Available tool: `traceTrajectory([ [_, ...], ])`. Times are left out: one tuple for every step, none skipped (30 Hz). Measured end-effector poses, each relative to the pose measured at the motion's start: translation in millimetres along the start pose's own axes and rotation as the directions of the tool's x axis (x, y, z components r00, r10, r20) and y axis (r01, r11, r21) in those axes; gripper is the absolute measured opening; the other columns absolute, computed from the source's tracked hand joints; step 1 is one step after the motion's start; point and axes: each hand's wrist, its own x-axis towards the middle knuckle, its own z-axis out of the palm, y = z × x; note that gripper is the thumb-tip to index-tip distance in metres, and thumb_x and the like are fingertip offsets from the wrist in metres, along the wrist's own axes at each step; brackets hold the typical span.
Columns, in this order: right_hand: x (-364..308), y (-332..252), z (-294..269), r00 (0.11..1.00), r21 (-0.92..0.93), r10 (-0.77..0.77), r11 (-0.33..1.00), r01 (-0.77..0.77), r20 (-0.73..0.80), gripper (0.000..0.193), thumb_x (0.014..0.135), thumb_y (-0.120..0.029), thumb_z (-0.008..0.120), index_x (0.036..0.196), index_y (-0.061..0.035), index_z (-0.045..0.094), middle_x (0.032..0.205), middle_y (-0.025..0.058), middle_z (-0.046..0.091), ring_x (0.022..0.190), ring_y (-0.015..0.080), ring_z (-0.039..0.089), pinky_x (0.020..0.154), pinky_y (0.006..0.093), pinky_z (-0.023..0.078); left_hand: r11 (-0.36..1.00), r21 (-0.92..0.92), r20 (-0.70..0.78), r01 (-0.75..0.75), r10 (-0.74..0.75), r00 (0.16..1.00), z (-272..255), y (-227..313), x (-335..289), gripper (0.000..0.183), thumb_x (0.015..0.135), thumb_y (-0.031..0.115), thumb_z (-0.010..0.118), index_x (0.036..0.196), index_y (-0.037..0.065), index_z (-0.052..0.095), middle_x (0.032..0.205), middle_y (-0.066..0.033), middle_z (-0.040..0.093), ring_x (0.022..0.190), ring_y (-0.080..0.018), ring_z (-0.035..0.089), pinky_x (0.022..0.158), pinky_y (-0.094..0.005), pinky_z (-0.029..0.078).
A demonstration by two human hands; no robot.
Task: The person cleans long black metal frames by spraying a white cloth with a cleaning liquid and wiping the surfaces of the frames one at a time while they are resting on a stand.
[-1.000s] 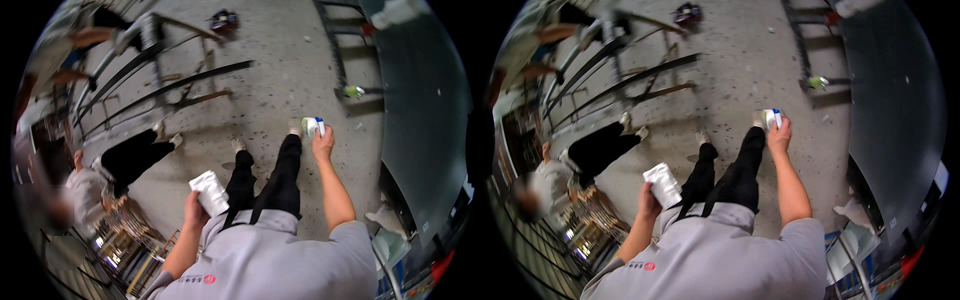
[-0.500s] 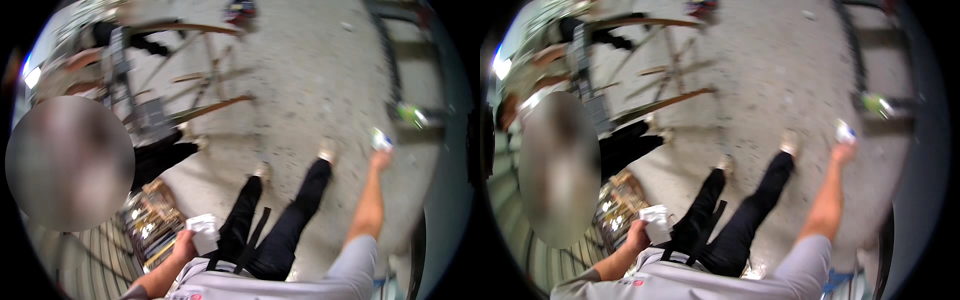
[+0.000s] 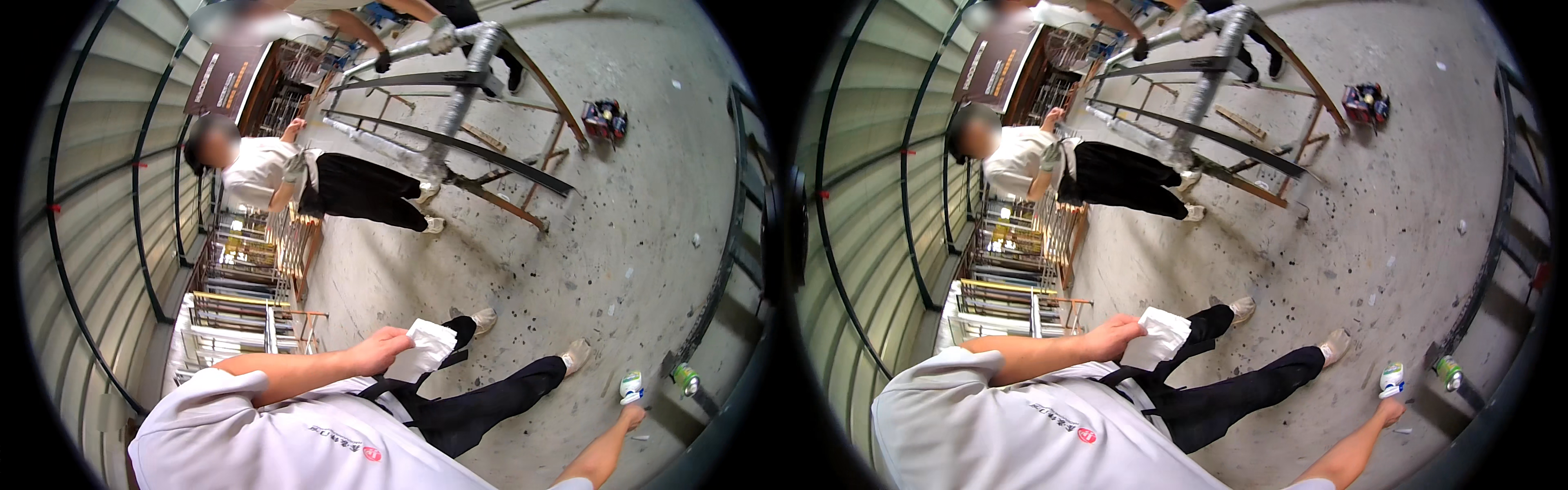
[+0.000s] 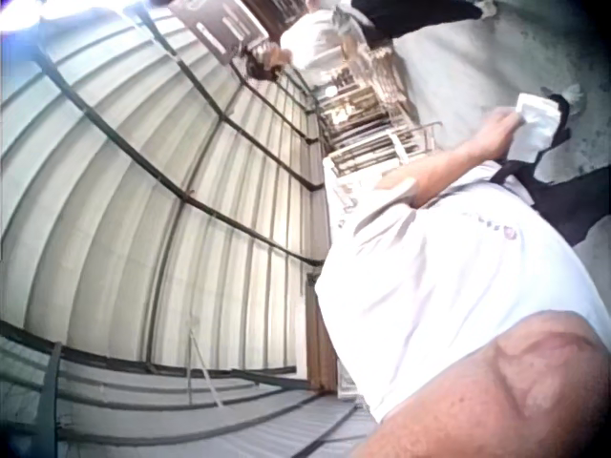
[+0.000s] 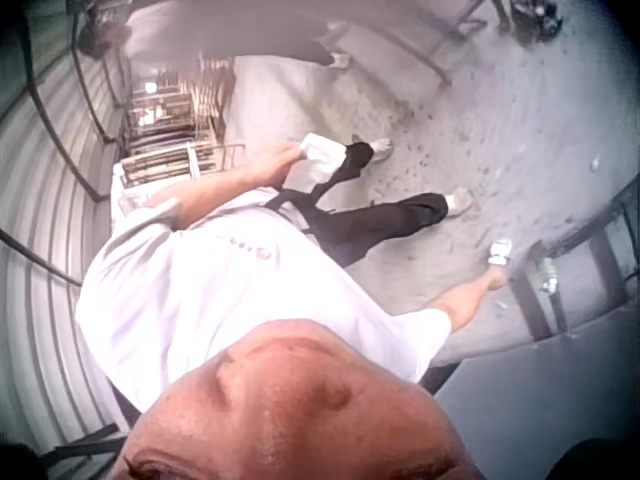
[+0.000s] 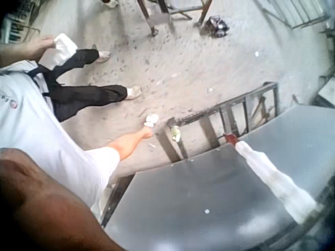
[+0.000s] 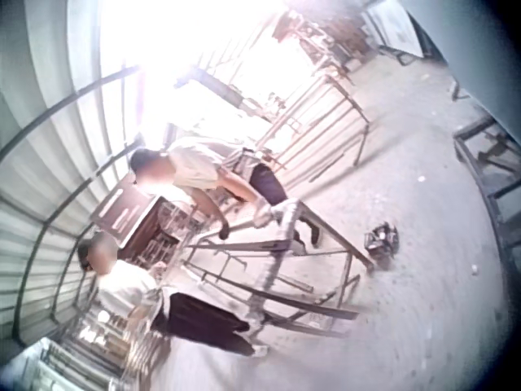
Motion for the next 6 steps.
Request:
traceTrajectory([
  [-23.1,-10.7,-26.1,1.0,-0.001,-0.02,1.0,0.02,-0.013,0.04,0.088,-0.029,0.059,0.11,0.0033,0.068,0.111,0.0271,0.069,0.108,0.0419,0.066,0.092,0.0513,0.052,0.995,-0.092,0.011,-0.038,0.039,0.999,-4.2,-0.3,-6.2,0.033,0.096,0.021,0.05,0.114,-0.001,0.066,0.095,-0.0042,0.068,0.08,-0.0127,0.064,0.067,-0.0291,0.051],
  [-29.7,-2.6,-29.1,0.995,0.011,-0.099,0.995,0.099,0.002,0.041,0.089,-0.031,0.06,0.11,0.0032,0.067,0.111,0.027,0.069,0.106,0.0431,0.066,0.09,0.0517,0.052,0.998,-0.002,0.009,-0.067,0.067,0.998,-10.5,2.6,-17.2,0.032,0.096,0.022,0.05,0.113,0.001,0.068,0.09,-0.0015,0.067,0.076,-0.0104,0.061,0.063,-0.0275,0.047],
  [-37.4,6.4,-31.0,0.983,0.033,-0.181,0.983,0.181,-0.004,0.042,0.089,-0.032,0.06,0.11,0.0031,0.067,0.11,0.027,0.069,0.104,0.0443,0.066,0.088,0.052,0.052,0.994,-0.036,0.016,-0.106,0.107,0.994,-15.2,6.2,-26.4,0.032,0.096,0.022,0.05,0.113,0.001,0.068,0.09,-0.0015,0.067,0.076,-0.0104,0.061,0.063,-0.0275,0.047],
  [-52.4,12.7,-24.4,0.964,0.117,-0.267,0.957,0.266,-0.008,0.039,0.09,-0.03,0.061,0.108,0.004,0.067,0.099,0.0251,0.072,0.089,0.0432,0.068,0.079,0.0519,0.053,0.983,-0.059,0.041,-0.175,0.178,0.983,-15.2,14.7,-33.5,0.029,0.096,0.024,0.051,0.106,0.003,0.069,0.075,0.0029,0.056,0.061,-0.0078,0.046,0.053,-0.0268,0.035],
  [-80.4,23.6,-9.6,0.909,0.332,-0.413,0.85,0.408,-0.06,0.031,0.092,-0.026,0.061,0.103,0.0027,0.068,0.085,0.02,0.072,0.071,0.0357,0.066,0.066,0.0511,0.053,0.966,-0.084,0.065,-0.244,0.25,0.966,-16.2,23.0,-42.1,0.028,0.096,0.026,0.051,0.099,0.006,0.069,0.06,0.0074,0.044,0.046,-0.0052,0.032,0.043,-0.0261,0.024],
  [-110.8,11.0,-5.5,0.897,0.61,-0.231,0.79,-0.052,0.376,0.026,0.095,-0.025,0.061,0.099,-0.0002,0.07,0.077,0.0154,0.07,0.063,0.0266,0.062,0.059,0.048,0.053,0.953,-0.118,0.064,-0.279,0.288,0.955,-21.9,24.6,-50.0,0.028,0.096,0.026,0.051,0.099,0.006,0.069,0.06,0.0074,0.044,0.046,-0.0052,0.032,0.043,-0.0261,0.024],
])
